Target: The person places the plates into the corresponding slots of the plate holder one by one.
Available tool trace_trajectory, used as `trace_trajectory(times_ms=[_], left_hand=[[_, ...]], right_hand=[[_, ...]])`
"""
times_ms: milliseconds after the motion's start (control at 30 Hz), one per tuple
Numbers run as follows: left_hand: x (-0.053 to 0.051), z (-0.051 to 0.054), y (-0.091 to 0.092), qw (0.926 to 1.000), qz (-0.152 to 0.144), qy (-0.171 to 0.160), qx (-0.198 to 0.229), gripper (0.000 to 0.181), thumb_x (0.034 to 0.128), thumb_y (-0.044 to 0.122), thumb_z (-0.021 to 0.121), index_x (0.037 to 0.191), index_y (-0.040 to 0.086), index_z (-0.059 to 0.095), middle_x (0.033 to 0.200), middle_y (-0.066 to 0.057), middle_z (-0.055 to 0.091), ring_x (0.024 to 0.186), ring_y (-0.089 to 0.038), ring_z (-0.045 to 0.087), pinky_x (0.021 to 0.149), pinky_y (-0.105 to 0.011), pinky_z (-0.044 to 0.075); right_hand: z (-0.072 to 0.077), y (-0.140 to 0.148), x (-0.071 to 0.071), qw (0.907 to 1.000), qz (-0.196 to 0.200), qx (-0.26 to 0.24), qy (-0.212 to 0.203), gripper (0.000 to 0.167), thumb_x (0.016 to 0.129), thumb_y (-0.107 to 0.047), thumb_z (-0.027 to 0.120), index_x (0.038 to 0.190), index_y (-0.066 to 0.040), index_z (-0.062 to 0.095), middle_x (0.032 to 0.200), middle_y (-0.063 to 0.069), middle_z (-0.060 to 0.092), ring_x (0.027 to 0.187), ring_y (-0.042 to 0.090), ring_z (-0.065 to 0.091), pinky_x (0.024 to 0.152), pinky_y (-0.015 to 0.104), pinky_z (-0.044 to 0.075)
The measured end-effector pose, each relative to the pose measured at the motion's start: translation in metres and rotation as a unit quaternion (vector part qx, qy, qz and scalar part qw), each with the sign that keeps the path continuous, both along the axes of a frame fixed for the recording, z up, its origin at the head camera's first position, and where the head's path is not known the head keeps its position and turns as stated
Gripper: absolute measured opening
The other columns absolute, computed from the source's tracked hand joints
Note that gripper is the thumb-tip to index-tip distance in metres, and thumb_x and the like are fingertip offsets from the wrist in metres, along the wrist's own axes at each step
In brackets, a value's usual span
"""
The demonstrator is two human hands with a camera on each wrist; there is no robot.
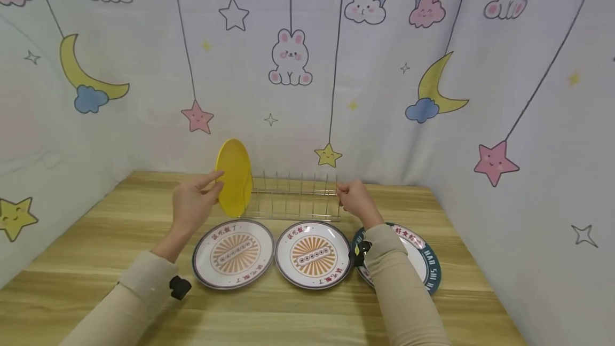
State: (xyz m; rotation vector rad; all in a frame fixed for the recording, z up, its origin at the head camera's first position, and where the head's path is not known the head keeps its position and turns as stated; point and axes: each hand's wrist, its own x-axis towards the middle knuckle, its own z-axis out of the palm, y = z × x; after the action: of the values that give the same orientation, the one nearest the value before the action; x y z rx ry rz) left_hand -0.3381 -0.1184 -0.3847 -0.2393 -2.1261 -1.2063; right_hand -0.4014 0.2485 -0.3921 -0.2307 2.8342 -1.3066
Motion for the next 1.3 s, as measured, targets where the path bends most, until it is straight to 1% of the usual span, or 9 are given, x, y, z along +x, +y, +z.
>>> trace_trajectory(times_ms=[200, 333, 433, 633, 767, 900, 1100, 1233, 1300], left_hand=[[0.0018, 0.0033, -0.0023, 0.9995, -0.022, -0.022, -0.010, 0.029, 0.0926, 0.004, 0.068, 0.122, 0.006, 0.070, 0.126, -0.019, 0.062, 0.084, -0.031, 0.072, 0.053, -0.016, 0.052], [0.0017, 0.0045, -0.0037, 0.9980, -0.040, -0.048, -0.010, 0.032, 0.0951, 0.003, 0.064, 0.127, 0.006, 0.067, 0.132, -0.020, 0.058, 0.093, -0.032, 0.071, 0.057, -0.016, 0.054], [0.0011, 0.0063, -0.0035, 0.9965, -0.047, -0.069, -0.002, 0.033, 0.0962, 0.004, 0.063, 0.129, 0.008, 0.065, 0.135, -0.019, 0.056, 0.095, -0.032, 0.070, 0.056, -0.016, 0.053], [0.0007, 0.0063, -0.0022, 0.9947, -0.046, -0.091, 0.010, 0.033, 0.0957, 0.005, 0.064, 0.128, 0.009, 0.066, 0.136, -0.017, 0.055, 0.093, -0.030, 0.071, 0.056, -0.017, 0.053], [-0.0006, 0.0048, -0.0014, 0.9941, -0.044, -0.099, 0.004, 0.033, 0.0955, 0.005, 0.064, 0.128, 0.009, 0.066, 0.136, -0.017, 0.056, 0.089, -0.028, 0.072, 0.054, -0.016, 0.052], [-0.0014, 0.0011, -0.0015, 0.9921, -0.051, -0.115, -0.004, 0.032, 0.0953, 0.003, 0.064, 0.127, 0.008, 0.066, 0.135, -0.018, 0.057, 0.086, -0.028, 0.072, 0.057, -0.018, 0.053], [0.0003, -0.0019, -0.0020, 0.9860, -0.062, -0.154, -0.008, 0.033, 0.0961, 0.005, 0.063, 0.129, 0.008, 0.066, 0.138, -0.017, 0.056, 0.092, -0.030, 0.071, 0.066, -0.024, 0.057], [0.0023, -0.0017, -0.0029, 0.9831, -0.066, -0.171, -0.002, 0.034, 0.0968, 0.007, 0.062, 0.131, 0.010, 0.064, 0.141, -0.015, 0.054, 0.095, -0.032, 0.070, 0.067, -0.024, 0.058], [0.0041, -0.0015, -0.0042, 0.9819, -0.068, -0.177, 0.002, 0.035, 0.0970, 0.007, 0.062, 0.132, 0.010, 0.064, 0.141, -0.015, 0.053, 0.096, -0.033, 0.070, 0.066, -0.026, 0.058]], right_hand=[[0.0007, 0.0001, -0.0013, 1.0000, 0.002, -0.002, 0.000, 0.038, 0.103, -0.005, 0.049, 0.140, 0.004, 0.049, 0.084, 0.022, 0.066, 0.085, 0.044, 0.064, 0.074, 0.046, 0.057], [-0.0011, 0.0014, -0.0028, 1.0000, 0.004, 0.002, -0.001, 0.038, 0.104, -0.006, 0.048, 0.140, 0.003, 0.049, 0.084, 0.021, 0.065, 0.084, 0.043, 0.064, 0.071, 0.043, 0.057], [-0.0010, 0.0026, -0.0030, 1.0000, 0.000, 0.005, -0.006, 0.038, 0.104, -0.008, 0.049, 0.140, 0.002, 0.050, 0.083, 0.020, 0.066, 0.082, 0.041, 0.065, 0.069, 0.043, 0.055], [0.0003, 0.0016, -0.0005, 0.9999, -0.002, 0.005, -0.009, 0.038, 0.104, -0.008, 0.049, 0.140, 0.003, 0.049, 0.084, 0.020, 0.066, 0.083, 0.042, 0.065, 0.073, 0.047, 0.054], [0.0013, 0.0003, 0.0004, 1.0000, 0.000, 0.007, -0.006, 0.039, 0.104, -0.008, 0.049, 0.141, 0.003, 0.049, 0.084, 0.021, 0.066, 0.082, 0.041, 0.065, 0.067, 0.041, 0.053], [0.0014, -0.0007, 0.0019, 0.9999, -0.004, 0.005, -0.008, 0.039, 0.104, -0.009, 0.049, 0.141, 0.002, 0.050, 0.085, 0.022, 0.066, 0.084, 0.042, 0.065, 0.061, 0.032, 0.050], [0.0017, -0.0011, 0.0017, 0.9999, -0.007, 0.006, -0.007, 0.038, 0.104, -0.009, 0.049, 0.140, 0.002, 0.050, 0.085, 0.023, 0.067, 0.082, 0.042, 0.065, 0.056, 0.026, 0.046], [0.0004, -0.0004, 0.0002, 0.9999, -0.009, 0.011, -0.003, 0.038, 0.104, -0.009, 0.049, 0.140, 0.002, 0.050, 0.083, 0.021, 0.067, 0.081, 0.041, 0.065, 0.057, 0.029, 0.048], [-0.0004, -0.0001, -0.0001, 0.9999, -0.009, 0.010, -0.002, 0.038, 0.104, -0.008, 0.049, 0.140, 0.003, 0.050, 0.083, 0.020, 0.067, 0.081, 0.041, 0.066, 0.061, 0.034, 0.051]])
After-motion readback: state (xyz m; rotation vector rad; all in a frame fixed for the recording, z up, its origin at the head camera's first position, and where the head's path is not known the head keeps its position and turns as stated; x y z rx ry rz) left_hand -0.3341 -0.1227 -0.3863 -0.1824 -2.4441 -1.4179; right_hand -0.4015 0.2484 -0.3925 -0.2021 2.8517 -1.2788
